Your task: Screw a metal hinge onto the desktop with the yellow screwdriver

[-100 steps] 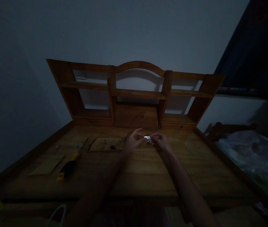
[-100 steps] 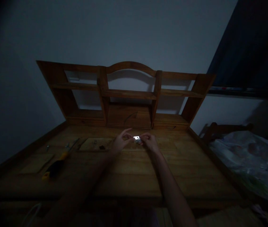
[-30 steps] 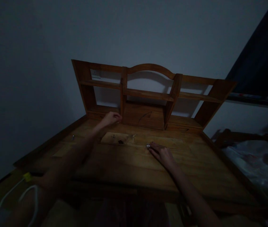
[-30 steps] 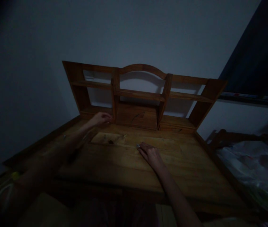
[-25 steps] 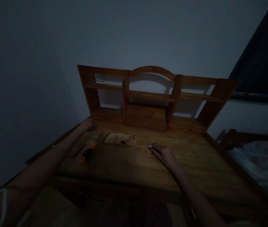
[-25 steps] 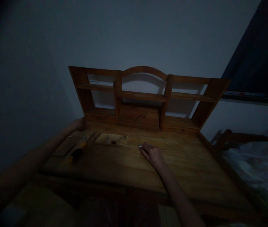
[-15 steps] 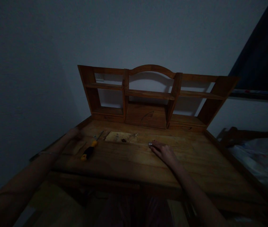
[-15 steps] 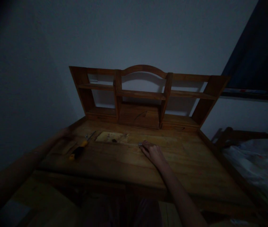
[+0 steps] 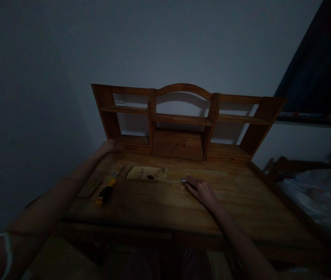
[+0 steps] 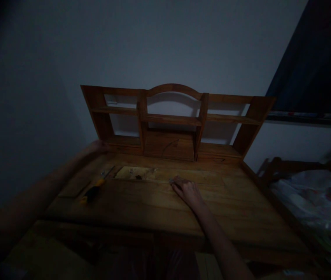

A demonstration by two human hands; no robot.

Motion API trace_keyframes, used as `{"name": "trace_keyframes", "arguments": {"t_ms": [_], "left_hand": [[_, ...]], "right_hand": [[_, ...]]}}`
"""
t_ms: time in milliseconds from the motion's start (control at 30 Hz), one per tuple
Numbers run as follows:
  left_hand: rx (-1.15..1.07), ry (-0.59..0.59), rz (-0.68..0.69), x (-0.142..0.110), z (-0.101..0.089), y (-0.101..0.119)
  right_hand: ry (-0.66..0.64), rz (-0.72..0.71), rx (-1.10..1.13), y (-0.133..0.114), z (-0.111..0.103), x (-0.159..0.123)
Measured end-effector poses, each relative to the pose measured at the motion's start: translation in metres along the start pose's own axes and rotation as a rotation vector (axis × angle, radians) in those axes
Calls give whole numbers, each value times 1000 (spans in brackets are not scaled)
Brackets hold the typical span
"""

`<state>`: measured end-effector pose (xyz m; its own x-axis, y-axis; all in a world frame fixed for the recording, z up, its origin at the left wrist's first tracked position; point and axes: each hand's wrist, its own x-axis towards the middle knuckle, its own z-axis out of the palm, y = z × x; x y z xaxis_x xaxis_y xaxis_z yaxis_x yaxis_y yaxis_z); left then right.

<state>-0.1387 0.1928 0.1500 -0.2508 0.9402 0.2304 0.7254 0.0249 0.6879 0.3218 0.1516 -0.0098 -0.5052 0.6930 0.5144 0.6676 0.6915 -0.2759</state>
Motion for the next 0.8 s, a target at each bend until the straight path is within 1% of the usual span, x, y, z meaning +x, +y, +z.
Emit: {"name": "trace_keyframes", "arguments": {"t_ms": [33,67,100,133,167,200,267,300,333,367,433,500,633,800], "left_hand": [[-34,-46,-7,5,16,14],[-89,-80,19,6,36,28],[-148,-114,54,3,61,42],[-234,-167,116,-5,89,55],[-421,-242,218,-17,119,65],[-557,-316,292,-30,149,72],[-688,-387,395,-55,204,77],[-704,-440,429,-65,227,76],[-702,-465,451,-72,246,73],[-697,-448,452,-76,260,69],[-682,-440,444,-78,276,62],[-662,-440,444,-76,281,57],[-563,-437,502,-77,278,57],[-357,-383,678,-87,264,64]], "right_hand": [[2,2,2,0,0,0],[4,4,4,0,0,0],[8,6,6,0,0,0],[11,7,7,0,1,0],[14,6,8,0,1,0],[16,5,8,0,2,0],[23,3,5,0,4,0],[28,4,3,1,5,0],[32,4,0,1,5,0],[35,3,-1,2,6,0],[40,-1,1,3,7,0],[40,-2,7,4,7,-1],[35,3,17,5,8,-1],[32,-3,30,3,6,-1]]}}
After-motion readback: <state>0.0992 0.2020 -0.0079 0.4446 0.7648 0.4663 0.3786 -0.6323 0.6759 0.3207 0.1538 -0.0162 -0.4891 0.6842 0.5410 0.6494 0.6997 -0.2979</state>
